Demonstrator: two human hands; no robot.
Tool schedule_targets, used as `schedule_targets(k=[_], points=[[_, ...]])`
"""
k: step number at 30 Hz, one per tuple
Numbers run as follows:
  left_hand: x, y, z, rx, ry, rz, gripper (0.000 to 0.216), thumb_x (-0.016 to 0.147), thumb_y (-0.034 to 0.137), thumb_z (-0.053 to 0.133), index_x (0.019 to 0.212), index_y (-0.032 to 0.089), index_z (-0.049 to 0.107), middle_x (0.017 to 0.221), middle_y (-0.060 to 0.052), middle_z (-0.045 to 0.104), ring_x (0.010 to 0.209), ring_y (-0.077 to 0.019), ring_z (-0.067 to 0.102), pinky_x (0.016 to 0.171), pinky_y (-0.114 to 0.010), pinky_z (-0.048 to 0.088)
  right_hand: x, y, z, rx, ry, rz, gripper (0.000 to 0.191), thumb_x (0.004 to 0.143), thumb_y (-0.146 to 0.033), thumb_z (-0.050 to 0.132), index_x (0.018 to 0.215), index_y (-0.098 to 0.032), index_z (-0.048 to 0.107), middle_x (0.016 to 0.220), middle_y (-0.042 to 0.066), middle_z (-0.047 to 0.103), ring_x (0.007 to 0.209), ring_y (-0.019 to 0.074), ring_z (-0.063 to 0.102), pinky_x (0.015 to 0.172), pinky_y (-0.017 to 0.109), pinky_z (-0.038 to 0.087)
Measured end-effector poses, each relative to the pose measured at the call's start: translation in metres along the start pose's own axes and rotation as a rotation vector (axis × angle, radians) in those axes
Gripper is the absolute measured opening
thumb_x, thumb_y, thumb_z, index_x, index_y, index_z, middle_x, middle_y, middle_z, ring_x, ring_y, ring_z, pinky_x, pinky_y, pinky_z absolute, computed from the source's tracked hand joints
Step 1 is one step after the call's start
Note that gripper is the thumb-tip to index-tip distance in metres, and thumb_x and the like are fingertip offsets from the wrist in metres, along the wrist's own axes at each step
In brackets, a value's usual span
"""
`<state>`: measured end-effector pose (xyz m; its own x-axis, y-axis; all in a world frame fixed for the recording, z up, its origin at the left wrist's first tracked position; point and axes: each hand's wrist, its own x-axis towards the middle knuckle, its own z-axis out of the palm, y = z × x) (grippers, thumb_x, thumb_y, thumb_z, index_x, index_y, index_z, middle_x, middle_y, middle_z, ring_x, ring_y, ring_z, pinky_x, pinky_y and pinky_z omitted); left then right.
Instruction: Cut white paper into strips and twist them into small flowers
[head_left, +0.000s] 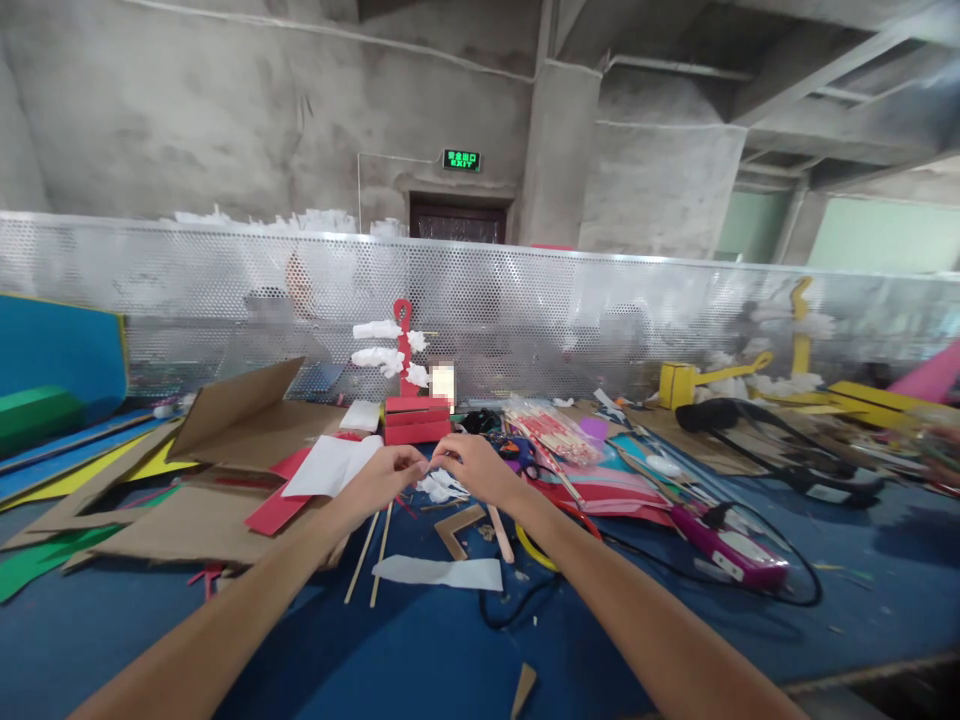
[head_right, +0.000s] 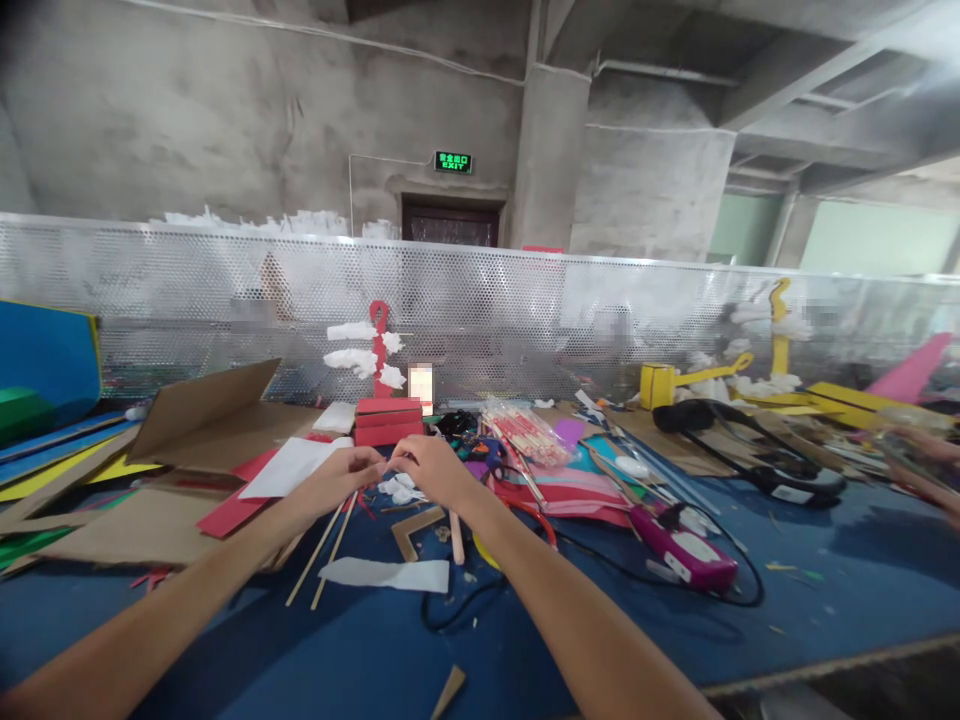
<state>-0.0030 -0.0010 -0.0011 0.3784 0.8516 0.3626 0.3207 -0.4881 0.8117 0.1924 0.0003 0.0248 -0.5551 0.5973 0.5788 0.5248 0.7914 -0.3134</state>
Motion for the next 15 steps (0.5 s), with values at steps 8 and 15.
schedule_targets(k=[8,15], points=[[0.0024,-0.0069,0.0003,-0.025,-0.016,-0.022,0.029,0.079,0.041,0.055,0.078,0.013,0.062,0.063,-0.001,0.060,0.059,-0.0133,0.053,0.057,-0.024,0.038,0.0004,-0.0003,-0.0039,0.211,-0.044,0.146,0.019,0.083,-0.027,0.057,0.086,-0.015,0.071,0.070,0.002,0.068,0.060,0.0125,0.058,0.057,0.021,0.039],[0.0030,-0.0023,-0.0007,-0.051,0.015,-0.012,0.024,0.076,0.037,0.057,0.077,0.013,0.060,0.064,-0.001,0.059,0.059,-0.0131,0.053,0.059,-0.024,0.040,0.0004,0.0019,-0.0014,0.315,0.015,0.200,0.015,0.084,-0.030,0.056,0.083,-0.016,0.061,0.074,0.004,0.070,0.063,0.0131,0.061,0.060,0.022,0.042]])
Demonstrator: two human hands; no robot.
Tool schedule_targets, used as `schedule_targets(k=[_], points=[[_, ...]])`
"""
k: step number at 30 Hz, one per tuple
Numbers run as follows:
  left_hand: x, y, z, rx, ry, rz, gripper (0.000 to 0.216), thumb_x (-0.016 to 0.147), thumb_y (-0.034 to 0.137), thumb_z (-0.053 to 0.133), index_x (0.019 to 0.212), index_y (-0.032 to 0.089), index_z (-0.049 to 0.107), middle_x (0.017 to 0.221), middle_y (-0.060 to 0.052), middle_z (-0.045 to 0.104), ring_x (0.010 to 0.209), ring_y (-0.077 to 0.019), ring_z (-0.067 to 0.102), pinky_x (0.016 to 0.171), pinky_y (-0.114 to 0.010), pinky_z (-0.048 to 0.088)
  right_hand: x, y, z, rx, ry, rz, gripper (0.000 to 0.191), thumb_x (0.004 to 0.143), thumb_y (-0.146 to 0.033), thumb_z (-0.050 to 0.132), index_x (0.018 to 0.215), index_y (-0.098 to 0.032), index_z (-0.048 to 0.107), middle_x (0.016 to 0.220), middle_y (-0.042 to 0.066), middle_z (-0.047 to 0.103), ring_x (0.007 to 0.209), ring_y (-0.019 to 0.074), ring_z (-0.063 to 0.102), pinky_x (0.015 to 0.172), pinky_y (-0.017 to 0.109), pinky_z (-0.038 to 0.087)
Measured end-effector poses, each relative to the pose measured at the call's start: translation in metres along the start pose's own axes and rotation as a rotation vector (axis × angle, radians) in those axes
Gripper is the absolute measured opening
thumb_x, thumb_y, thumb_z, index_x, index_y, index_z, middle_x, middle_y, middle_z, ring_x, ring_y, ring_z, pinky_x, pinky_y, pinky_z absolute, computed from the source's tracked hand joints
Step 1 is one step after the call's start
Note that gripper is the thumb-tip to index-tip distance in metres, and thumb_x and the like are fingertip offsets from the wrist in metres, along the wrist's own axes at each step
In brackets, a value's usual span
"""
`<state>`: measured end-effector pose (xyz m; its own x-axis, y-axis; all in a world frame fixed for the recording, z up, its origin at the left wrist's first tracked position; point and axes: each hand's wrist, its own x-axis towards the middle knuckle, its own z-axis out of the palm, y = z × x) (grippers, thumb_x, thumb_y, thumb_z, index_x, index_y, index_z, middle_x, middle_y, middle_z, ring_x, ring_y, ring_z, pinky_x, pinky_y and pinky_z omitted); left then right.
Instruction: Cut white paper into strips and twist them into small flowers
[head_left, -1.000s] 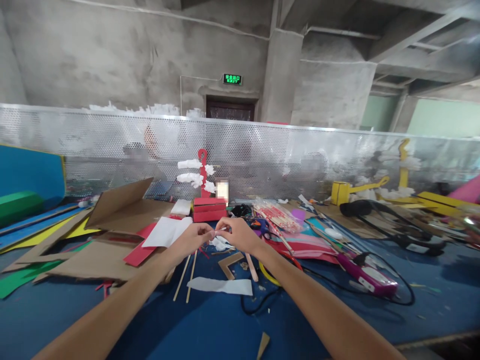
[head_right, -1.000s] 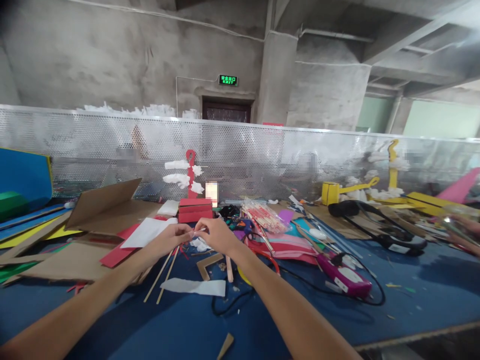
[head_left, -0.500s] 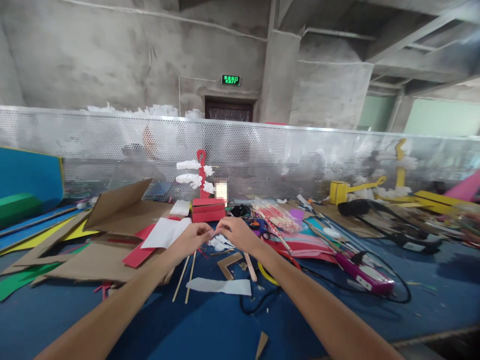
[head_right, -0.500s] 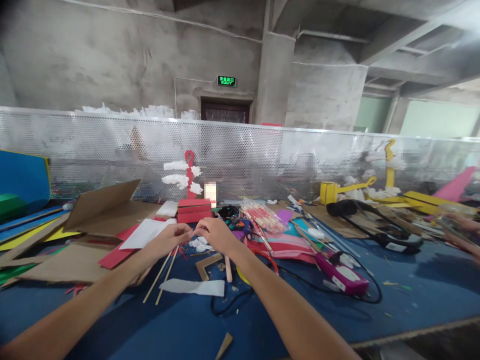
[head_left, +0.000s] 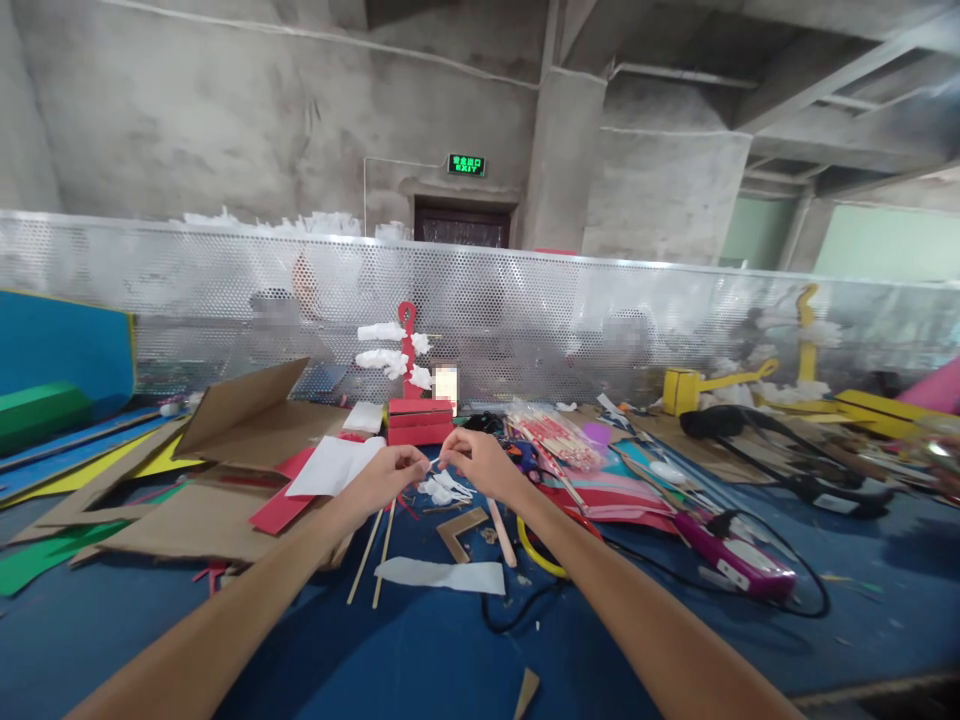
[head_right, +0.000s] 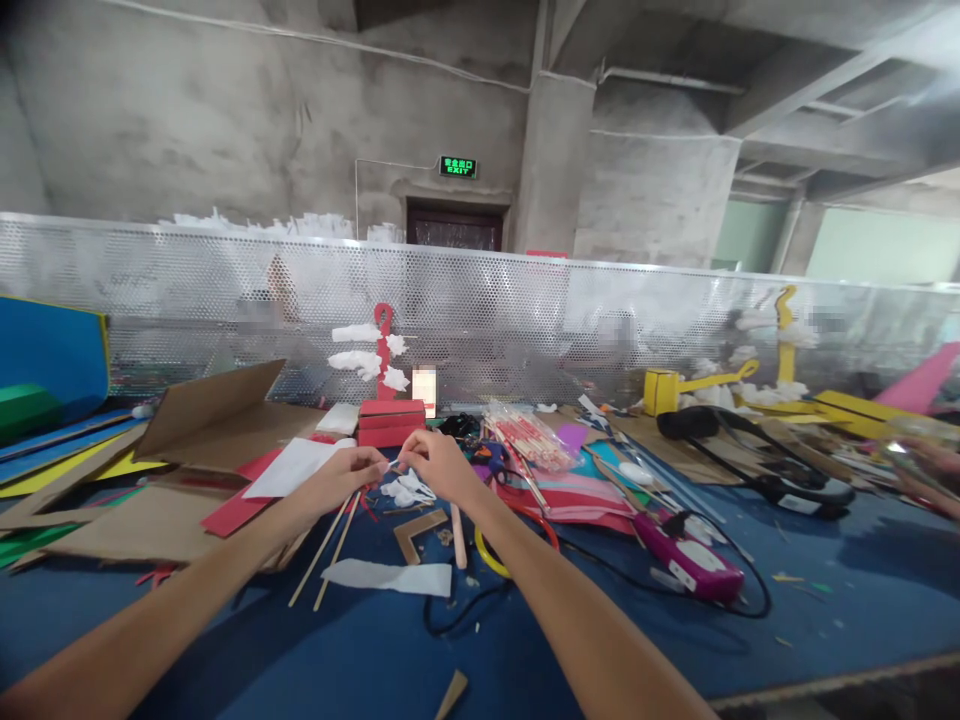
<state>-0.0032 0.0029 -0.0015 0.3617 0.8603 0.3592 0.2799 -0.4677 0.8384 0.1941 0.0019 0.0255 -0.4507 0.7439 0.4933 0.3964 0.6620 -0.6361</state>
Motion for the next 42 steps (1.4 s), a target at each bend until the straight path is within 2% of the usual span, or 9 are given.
schedule_targets(k=[7,14,16,21,28,33,38,42], points=[[-0.002,0.004,0.001,0.055,-0.007,0.021,0.027,0.079,0.040,0.054,0.077,0.014,0.060,0.065,-0.001,0.059,0.060,-0.0134,0.053,0.059,-0.024,0.039,-0.001,0.002,-0.002,-0.238,0.016,-0.023,0.035,0.090,-0.041,0.048,0.071,-0.015,0.061,0.062,0.001,0.066,0.052,0.0099,0.053,0.054,0.021,0.034],[-0.003,0.001,0.001,0.059,-0.018,0.032,0.027,0.080,0.040,0.054,0.080,0.014,0.061,0.065,-0.001,0.060,0.060,-0.0134,0.053,0.058,-0.023,0.039,-0.002,0.000,-0.001,-0.253,-0.012,-0.012,0.045,0.094,-0.041,0.040,0.061,-0.015,0.057,0.048,0.000,0.058,0.050,0.0104,0.054,0.056,0.021,0.036],[-0.002,-0.001,0.001,0.064,-0.014,0.020,0.027,0.080,0.040,0.054,0.080,0.014,0.062,0.065,-0.001,0.060,0.060,-0.0135,0.053,0.058,-0.023,0.039,-0.003,-0.003,-0.001,-0.229,-0.032,-0.026,0.042,0.093,-0.041,0.042,0.064,-0.015,0.059,0.052,0.000,0.060,0.051,0.0106,0.055,0.056,0.021,0.036],[0.001,-0.012,0.000,0.060,-0.019,-0.005,0.028,0.079,0.041,0.055,0.078,0.014,0.062,0.064,-0.001,0.059,0.059,-0.0138,0.053,0.058,-0.024,0.039,-0.004,-0.008,-0.001,-0.171,-0.051,-0.107,0.022,0.082,-0.038,0.062,0.085,-0.017,0.065,0.077,0.001,0.068,0.063,0.0112,0.057,0.060,0.020,0.040],[0.001,-0.008,0.003,0.024,-0.012,-0.021,0.030,0.080,0.043,0.055,0.078,0.014,0.059,0.061,0.000,0.057,0.056,-0.0125,0.051,0.055,-0.023,0.037,0.000,-0.002,0.001,-0.256,0.036,-0.206,0.008,0.078,-0.025,0.067,0.078,-0.017,0.068,0.080,0.002,0.063,0.069,0.0116,0.056,0.068,0.022,0.040],[0.000,-0.007,0.002,0.053,-0.001,-0.005,0.029,0.081,0.042,0.053,0.079,0.014,0.059,0.062,0.000,0.058,0.056,-0.0126,0.051,0.055,-0.024,0.038,0.001,0.001,0.000,-0.240,0.034,-0.177,0.010,0.079,-0.027,0.067,0.080,-0.018,0.072,0.079,0.002,0.066,0.072,0.0130,0.058,0.068,0.022,0.040],[0.000,-0.010,-0.001,0.079,0.002,0.033,0.029,0.082,0.042,0.053,0.080,0.014,0.059,0.066,-0.002,0.060,0.058,-0.0127,0.052,0.057,-0.024,0.040,-0.001,0.000,-0.003,-0.231,-0.037,-0.084,0.019,0.082,-0.032,0.061,0.088,-0.019,0.073,0.076,0.002,0.070,0.065,0.0132,0.058,0.061,0.022,0.038],[0.000,-0.010,-0.001,0.110,-0.003,0.029,0.031,0.081,0.044,0.052,0.081,0.014,0.060,0.068,-0.003,0.061,0.060,-0.0138,0.054,0.058,-0.024,0.041,-0.003,-0.003,-0.004,-0.264,-0.091,-0.074,0.018,0.084,-0.029,0.059,0.094,-0.019,0.070,0.071,0.000,0.071,0.059,0.0120,0.058,0.059,0.021,0.036]])
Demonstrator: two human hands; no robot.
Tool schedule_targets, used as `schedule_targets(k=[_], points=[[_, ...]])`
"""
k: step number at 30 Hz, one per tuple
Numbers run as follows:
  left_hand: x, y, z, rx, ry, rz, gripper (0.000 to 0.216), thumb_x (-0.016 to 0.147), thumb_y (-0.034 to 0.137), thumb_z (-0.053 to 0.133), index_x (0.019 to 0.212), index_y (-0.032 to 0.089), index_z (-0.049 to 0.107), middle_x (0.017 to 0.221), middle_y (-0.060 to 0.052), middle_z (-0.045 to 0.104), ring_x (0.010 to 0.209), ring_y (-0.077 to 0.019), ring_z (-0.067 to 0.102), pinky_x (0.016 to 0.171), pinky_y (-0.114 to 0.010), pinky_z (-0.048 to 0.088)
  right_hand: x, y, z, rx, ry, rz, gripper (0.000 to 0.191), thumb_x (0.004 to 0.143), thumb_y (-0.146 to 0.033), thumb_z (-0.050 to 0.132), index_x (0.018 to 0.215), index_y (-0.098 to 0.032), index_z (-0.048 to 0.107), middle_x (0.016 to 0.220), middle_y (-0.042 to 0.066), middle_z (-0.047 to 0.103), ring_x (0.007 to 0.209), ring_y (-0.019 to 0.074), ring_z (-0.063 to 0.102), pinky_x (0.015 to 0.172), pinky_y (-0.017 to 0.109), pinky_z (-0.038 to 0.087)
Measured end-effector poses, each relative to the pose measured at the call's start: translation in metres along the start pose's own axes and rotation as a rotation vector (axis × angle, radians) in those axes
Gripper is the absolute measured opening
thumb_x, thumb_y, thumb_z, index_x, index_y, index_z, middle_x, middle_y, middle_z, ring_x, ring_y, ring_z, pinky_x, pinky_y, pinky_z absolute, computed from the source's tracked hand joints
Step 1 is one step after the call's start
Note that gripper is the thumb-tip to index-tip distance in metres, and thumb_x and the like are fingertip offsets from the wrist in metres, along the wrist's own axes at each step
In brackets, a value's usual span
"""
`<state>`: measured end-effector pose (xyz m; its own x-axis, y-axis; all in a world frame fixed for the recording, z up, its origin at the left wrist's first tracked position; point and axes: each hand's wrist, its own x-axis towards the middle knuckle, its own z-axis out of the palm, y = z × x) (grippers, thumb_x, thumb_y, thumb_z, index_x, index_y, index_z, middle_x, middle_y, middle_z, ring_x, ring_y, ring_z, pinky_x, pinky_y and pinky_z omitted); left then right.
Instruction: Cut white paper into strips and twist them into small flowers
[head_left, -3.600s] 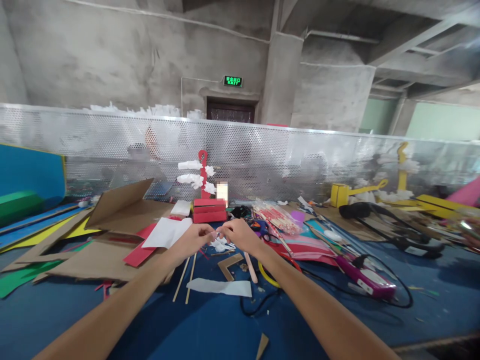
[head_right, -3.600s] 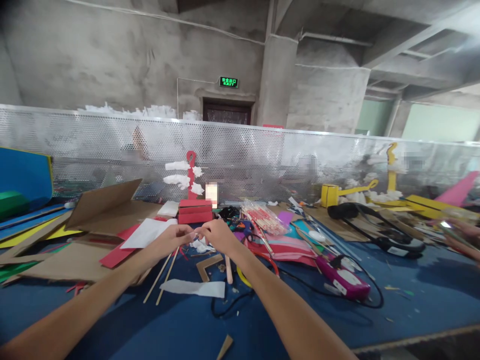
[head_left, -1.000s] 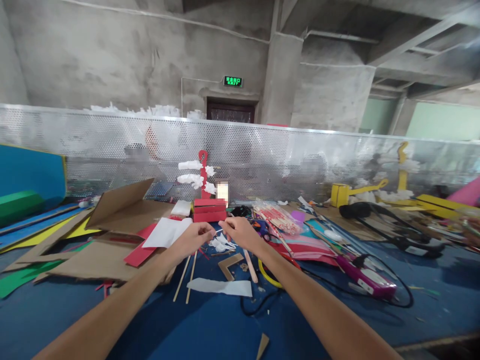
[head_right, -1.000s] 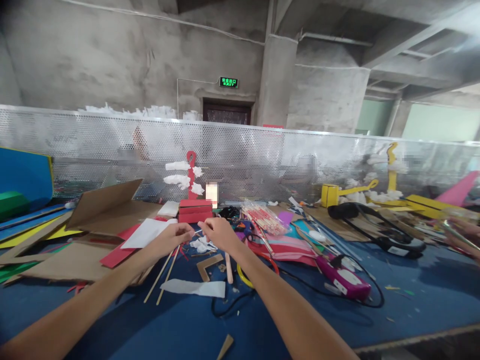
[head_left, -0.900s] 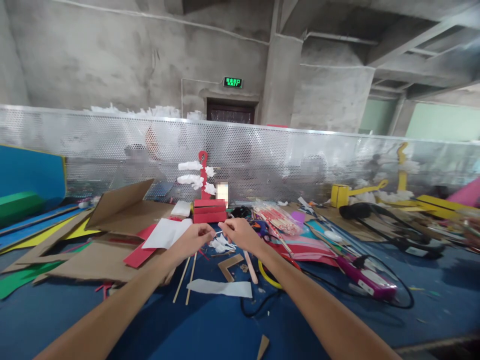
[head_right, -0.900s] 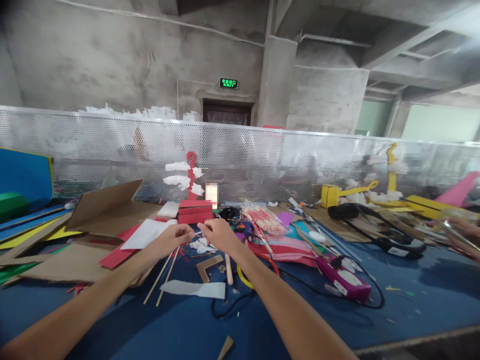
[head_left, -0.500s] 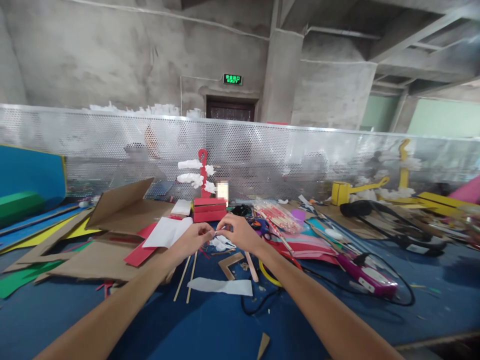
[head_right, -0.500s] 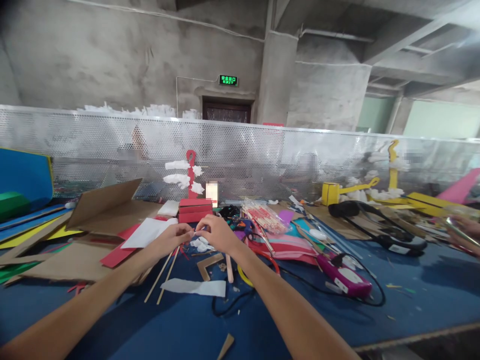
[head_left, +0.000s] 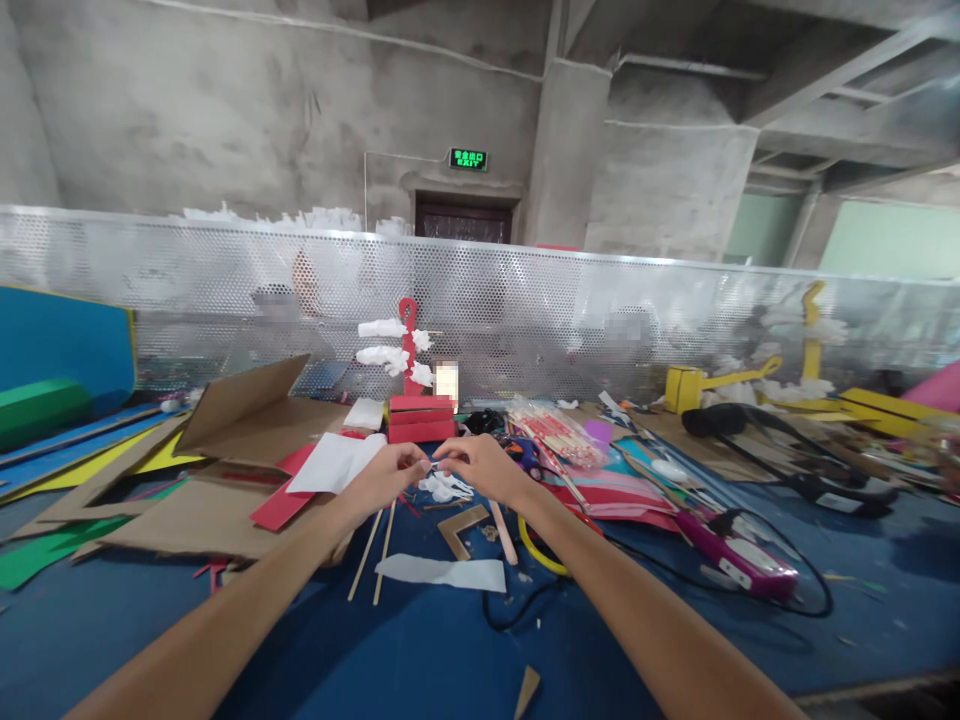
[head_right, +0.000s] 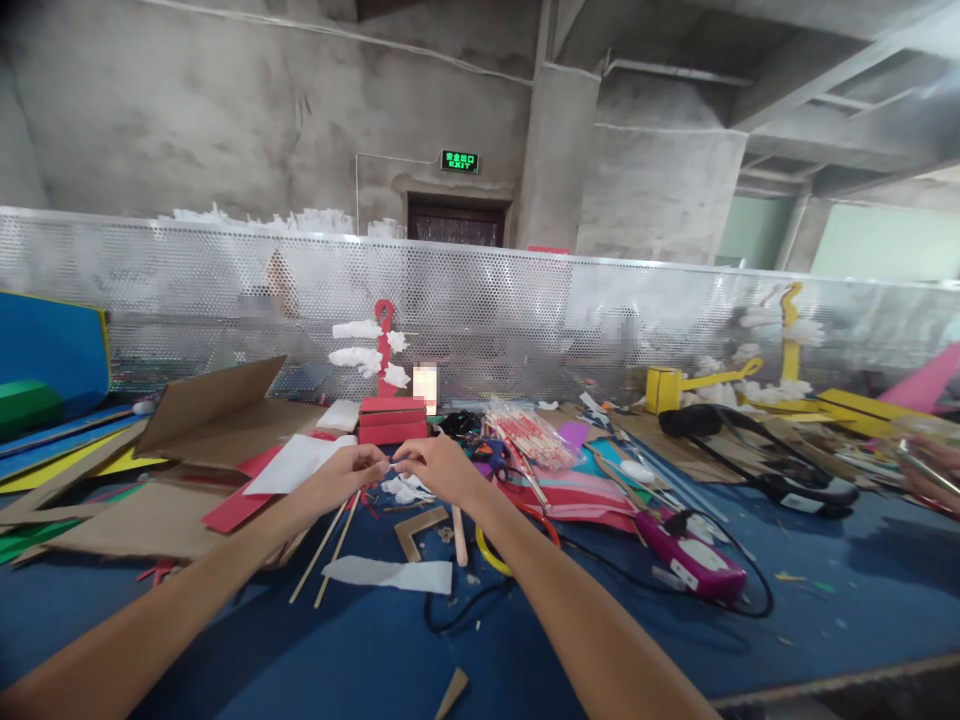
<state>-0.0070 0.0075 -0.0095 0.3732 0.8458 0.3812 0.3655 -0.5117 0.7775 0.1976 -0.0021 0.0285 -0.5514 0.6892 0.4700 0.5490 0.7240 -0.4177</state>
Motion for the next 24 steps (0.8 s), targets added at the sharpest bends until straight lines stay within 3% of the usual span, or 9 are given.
schedule_targets(k=[10,19,24], points=[[-0.0013,0.0012,0.0017,0.033,-0.002,0.020,0.031,0.081,0.044,0.051,0.080,0.014,0.061,0.066,-0.001,0.060,0.061,-0.0140,0.054,0.058,-0.024,0.040,-0.0006,-0.0034,0.0004,-0.130,-0.079,-0.032,0.011,0.090,-0.021,0.049,0.089,-0.018,0.060,0.071,0.000,0.068,0.065,0.0123,0.058,0.064,0.021,0.033],[-0.0010,0.0041,-0.0003,0.011,0.019,-0.022,0.032,0.078,0.045,0.055,0.076,0.013,0.061,0.064,-0.002,0.061,0.061,-0.0148,0.055,0.057,-0.024,0.040,0.0036,0.0037,0.0016,-0.178,0.040,-0.140,0.006,0.082,-0.015,0.060,0.083,-0.017,0.065,0.087,0.004,0.061,0.079,0.0140,0.056,0.074,0.023,0.038],[-0.0008,0.0019,0.0002,0.014,0.038,-0.009,0.033,0.079,0.046,0.054,0.077,0.013,0.062,0.066,-0.003,0.062,0.063,-0.0156,0.056,0.059,-0.025,0.041,0.0022,0.0023,-0.0019,-0.150,0.015,-0.125,0.012,0.082,-0.018,0.059,0.085,-0.019,0.071,0.084,0.004,0.066,0.078,0.0148,0.059,0.075,0.024,0.039]])
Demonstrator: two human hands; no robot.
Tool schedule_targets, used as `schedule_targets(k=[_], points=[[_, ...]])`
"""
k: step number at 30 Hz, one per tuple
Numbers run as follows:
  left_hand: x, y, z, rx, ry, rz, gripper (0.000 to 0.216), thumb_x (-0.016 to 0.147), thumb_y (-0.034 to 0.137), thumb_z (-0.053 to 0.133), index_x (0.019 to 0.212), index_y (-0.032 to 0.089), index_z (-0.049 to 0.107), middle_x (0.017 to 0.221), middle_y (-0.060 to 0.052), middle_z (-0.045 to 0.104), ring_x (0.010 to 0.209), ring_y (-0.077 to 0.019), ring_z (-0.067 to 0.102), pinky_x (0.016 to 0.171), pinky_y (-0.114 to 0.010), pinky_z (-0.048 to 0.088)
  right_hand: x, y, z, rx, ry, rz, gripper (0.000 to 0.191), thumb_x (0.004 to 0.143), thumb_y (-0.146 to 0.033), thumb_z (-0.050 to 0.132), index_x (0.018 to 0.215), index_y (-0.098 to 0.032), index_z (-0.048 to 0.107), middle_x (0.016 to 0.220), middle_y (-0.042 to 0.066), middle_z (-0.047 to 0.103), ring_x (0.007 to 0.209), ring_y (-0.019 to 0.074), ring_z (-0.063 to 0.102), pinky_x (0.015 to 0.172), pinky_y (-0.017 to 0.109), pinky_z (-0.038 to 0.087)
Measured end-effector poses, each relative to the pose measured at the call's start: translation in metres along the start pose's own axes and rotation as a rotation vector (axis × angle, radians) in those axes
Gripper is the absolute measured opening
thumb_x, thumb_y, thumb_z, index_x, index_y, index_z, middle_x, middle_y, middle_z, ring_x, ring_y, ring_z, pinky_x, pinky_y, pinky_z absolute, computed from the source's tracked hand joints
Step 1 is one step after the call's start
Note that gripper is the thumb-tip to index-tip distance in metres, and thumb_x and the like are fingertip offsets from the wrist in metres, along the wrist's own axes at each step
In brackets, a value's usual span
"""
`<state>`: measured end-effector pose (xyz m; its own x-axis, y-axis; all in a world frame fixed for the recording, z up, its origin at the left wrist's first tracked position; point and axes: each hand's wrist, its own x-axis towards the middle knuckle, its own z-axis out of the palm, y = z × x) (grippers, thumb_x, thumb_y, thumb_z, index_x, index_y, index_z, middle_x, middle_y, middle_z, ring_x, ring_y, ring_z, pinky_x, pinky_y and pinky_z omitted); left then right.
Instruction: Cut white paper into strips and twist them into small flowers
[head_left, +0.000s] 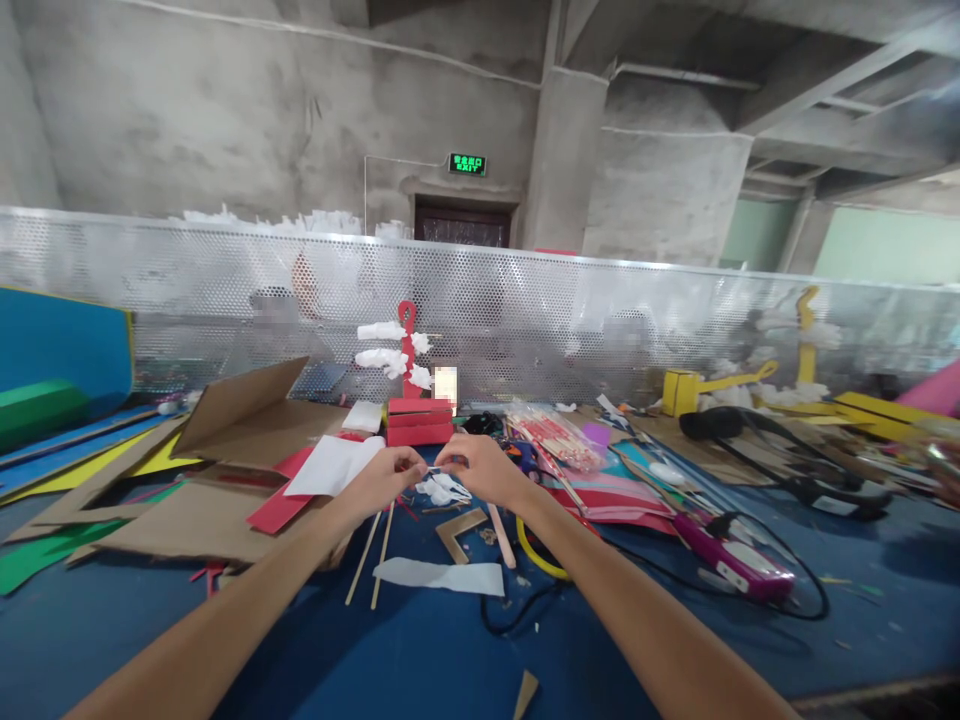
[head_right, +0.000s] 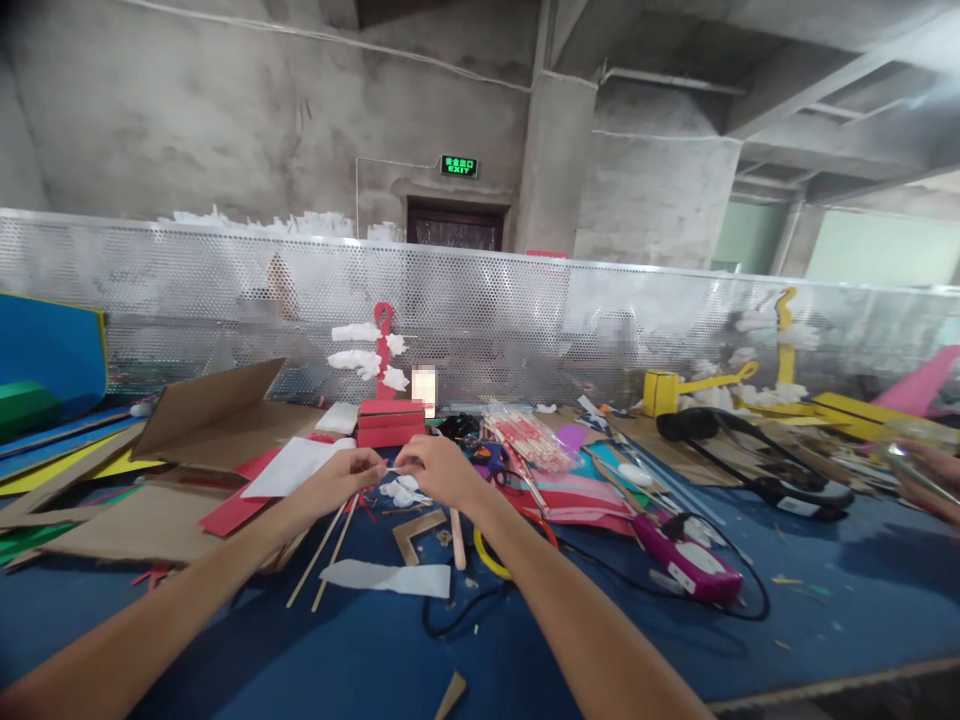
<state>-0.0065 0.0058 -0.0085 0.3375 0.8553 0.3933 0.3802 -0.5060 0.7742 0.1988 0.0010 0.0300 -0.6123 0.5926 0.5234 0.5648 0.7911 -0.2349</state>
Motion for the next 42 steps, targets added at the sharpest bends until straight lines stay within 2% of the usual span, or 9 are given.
schedule_targets(k=[4,9,20,24,31,33,36,38,42], points=[[-0.001,0.003,-0.001,-0.001,-0.018,0.008,0.034,0.079,0.046,0.054,0.077,0.013,0.061,0.065,-0.003,0.061,0.061,-0.0148,0.054,0.058,-0.024,0.039,-0.002,-0.002,-0.002,0.003,-0.036,0.010,0.022,0.083,-0.015,0.054,0.096,-0.022,0.071,0.086,0.003,0.070,0.076,0.0148,0.061,0.070,0.023,0.038],[-0.003,0.011,-0.002,0.037,-0.035,0.006,0.035,0.079,0.047,0.053,0.077,0.014,0.061,0.062,-0.001,0.058,0.058,-0.0138,0.050,0.053,-0.023,0.036,-0.003,-0.006,-0.004,-0.003,-0.107,0.028,0.030,0.083,-0.011,0.047,0.103,-0.022,0.067,0.072,0.000,0.069,0.066,0.0138,0.061,0.064,0.022,0.036],[-0.008,0.010,0.002,0.168,-0.057,0.094,0.029,0.083,0.042,0.049,0.082,0.016,0.062,0.072,-0.003,0.062,0.065,-0.0162,0.054,0.059,-0.024,0.040,-0.004,-0.001,-0.001,-0.050,-0.241,0.015,0.026,0.082,-0.010,0.046,0.092,-0.020,0.068,0.070,0.001,0.069,0.067,0.0143,0.062,0.062,0.021,0.035],[-0.010,0.014,0.003,0.197,-0.081,0.103,0.028,0.085,0.042,0.047,0.084,0.017,0.061,0.074,-0.003,0.062,0.067,-0.0167,0.054,0.061,-0.025,0.040,-0.006,-0.002,-0.002,-0.094,-0.232,0.011,0.019,0.080,-0.014,0.051,0.088,-0.020,0.068,0.071,0.002,0.070,0.066,0.0150,0.061,0.059,0.021,0.034],[-0.013,0.011,0.000,0.257,-0.057,0.037,0.034,0.079,0.043,0.055,0.103,0.018,0.054,0.095,-0.007,0.062,0.077,-0.0190,0.057,0.067,-0.028,0.043,-0.009,0.009,-0.005,-0.224,-0.195,0.065,0.013,0.080,-0.023,0.056,0.084,-0.022,0.068,0.069,0.002,0.069,0.064,0.0163,0.060,0.056,0.023,0.031],[-0.015,0.015,-0.002,0.288,-0.115,0.032,0.030,0.080,0.042,0.055,0.097,0.017,0.056,0.088,-0.006,0.063,0.074,-0.0185,0.057,0.065,-0.027,0.042,-0.009,0.013,-0.006,-0.262,-0.173,0.090,0.012,0.080,-0.024,0.056,0.082,-0.022,0.068,0.074,0.003,0.070,0.068,0.0168,0.061,0.059,0.024,0.032],[-0.020,0.027,-0.004,0.281,-0.331,0.039,0.027,0.081,0.043,0.054,0.086,0.017,0.060,0.074,-0.003,0.062,0.067,-0.0168,0.056,0.059,-0.025,0.040,-0.008,0.018,-0.006,-0.293,-0.154,0.128,0.013,0.080,-0.024,0.056,0.080,-0.020,0.068,0.081,0.003,0.070,0.075,0.0174,0.062,0.062,0.024,0.034],[-0.024,0.037,-0.004,0.269,-0.511,0.070,0.030,0.078,0.046,0.057,0.086,0.018,0.063,0.074,-0.003,0.062,0.067,-0.0162,0.056,0.057,-0.024,0.039,-0.008,0.019,-0.005,-0.289,-0.166,0.146,0.013,0.080,-0.024,0.055,0.080,-0.020,0.068,0.082,0.002,0.071,0.076,0.0170,0.063,0.063,0.023,0.036],[-0.031,0.052,-0.001,0.258,-0.697,0.056,0.041,0.069,0.052,0.067,0.095,0.020,0.066,0.083,-0.003,0.064,0.072,-0.0167,0.058,0.059,-0.024,0.041,-0.008,0.019,-0.004,-0.253,-0.216,0.176,0.014,0.079,-0.024,0.057,0.086,-0.021,0.068,0.083,0.001,0.071,0.078,0.0164,0.064,0.066,0.023,0.037]])
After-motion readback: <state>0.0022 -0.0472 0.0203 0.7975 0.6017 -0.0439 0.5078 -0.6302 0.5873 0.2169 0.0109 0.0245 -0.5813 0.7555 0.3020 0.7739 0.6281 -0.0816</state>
